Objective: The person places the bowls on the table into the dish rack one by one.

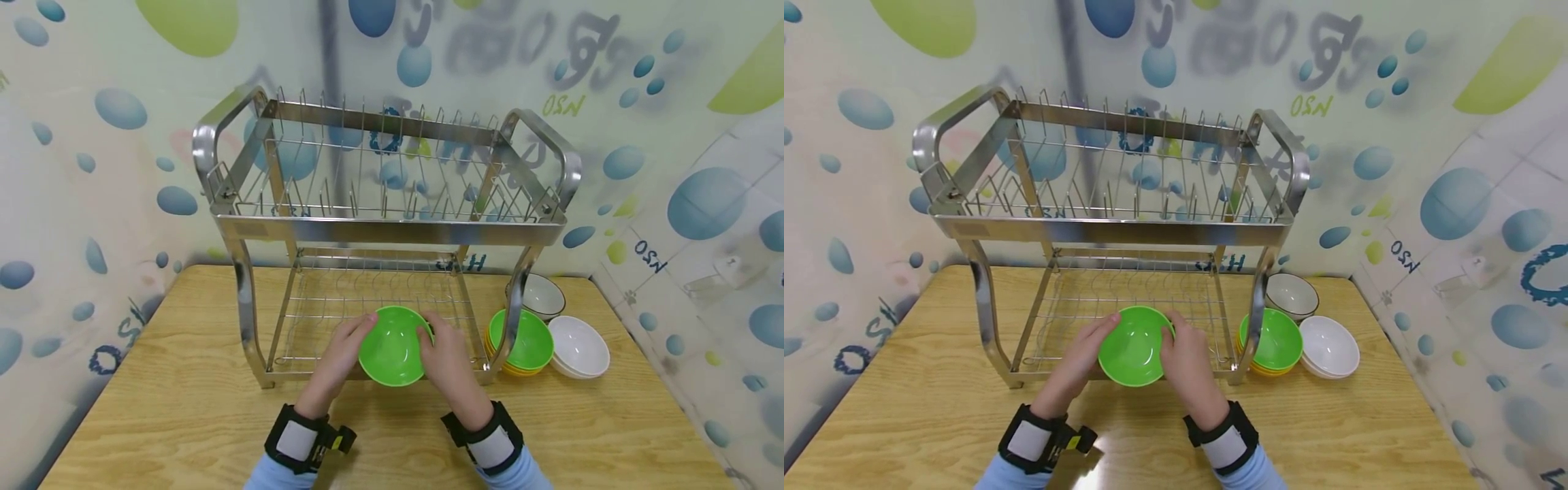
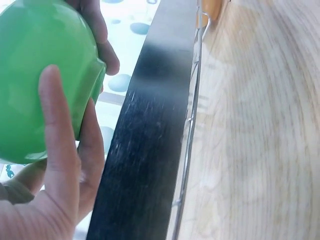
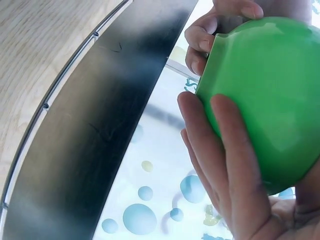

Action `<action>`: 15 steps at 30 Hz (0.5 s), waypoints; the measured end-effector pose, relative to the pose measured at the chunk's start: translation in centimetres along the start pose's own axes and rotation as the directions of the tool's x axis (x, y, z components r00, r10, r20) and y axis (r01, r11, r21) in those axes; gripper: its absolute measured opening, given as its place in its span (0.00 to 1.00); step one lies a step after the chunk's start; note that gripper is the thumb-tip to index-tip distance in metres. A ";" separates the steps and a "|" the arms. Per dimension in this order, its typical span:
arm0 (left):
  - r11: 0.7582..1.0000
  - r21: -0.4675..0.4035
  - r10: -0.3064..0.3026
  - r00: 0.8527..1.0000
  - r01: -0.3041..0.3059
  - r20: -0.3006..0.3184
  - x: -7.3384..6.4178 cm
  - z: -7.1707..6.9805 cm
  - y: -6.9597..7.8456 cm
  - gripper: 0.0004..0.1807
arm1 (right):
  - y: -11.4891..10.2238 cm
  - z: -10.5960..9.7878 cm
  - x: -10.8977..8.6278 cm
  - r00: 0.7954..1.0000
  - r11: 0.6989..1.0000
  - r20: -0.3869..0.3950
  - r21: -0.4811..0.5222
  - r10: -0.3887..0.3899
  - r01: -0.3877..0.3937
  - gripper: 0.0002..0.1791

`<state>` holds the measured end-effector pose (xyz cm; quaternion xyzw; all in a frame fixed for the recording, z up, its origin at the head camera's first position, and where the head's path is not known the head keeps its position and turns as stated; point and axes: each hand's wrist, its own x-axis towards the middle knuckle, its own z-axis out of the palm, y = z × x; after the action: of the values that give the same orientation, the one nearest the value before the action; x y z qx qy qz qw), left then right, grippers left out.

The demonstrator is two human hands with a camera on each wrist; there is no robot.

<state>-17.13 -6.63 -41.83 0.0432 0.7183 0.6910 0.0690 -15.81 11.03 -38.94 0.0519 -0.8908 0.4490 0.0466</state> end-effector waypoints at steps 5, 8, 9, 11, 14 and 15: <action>1.000 -0.012 -0.022 1.000 0.022 -0.015 0.0 0.1 -0.1 0.26 | 0.2 0.1 0.1 1.000 1.000 0.001 -0.015 0.002 -0.002 0.17; 1.000 -0.013 -0.021 1.000 0.021 -0.016 0.0 0.1 -0.2 0.26 | 0.3 0.1 0.0 1.000 1.000 0.000 -0.021 -0.002 0.002 0.17; 1.000 -0.010 -0.017 1.000 0.017 -0.018 0.0 0.2 -0.2 0.26 | 0.2 0.1 0.0 1.000 1.000 -0.001 -0.022 -0.002 0.002 0.17; 1.000 -0.007 -0.015 1.000 0.015 -0.023 0.0 0.2 -0.3 0.26 | 0.2 0.1 0.0 1.000 1.000 -0.002 -0.024 -0.006 0.006 0.17; 1.000 -0.005 -0.020 0.999 0.020 -0.028 0.0 0.2 -0.2 0.26 | 0.2 0.1 0.0 1.000 1.000 -0.003 -0.019 -0.004 0.004 0.18; 1.000 -0.005 -0.021 0.999 0.021 -0.030 0.0 0.2 -0.2 0.26 | 0.1 0.2 0.0 1.000 1.000 -0.002 -0.018 0.001 -0.001 0.18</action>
<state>-17.12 -6.46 -42.01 0.0249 0.7181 0.6924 0.0655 -15.81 10.99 -39.14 0.0504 -0.8947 0.4412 0.0477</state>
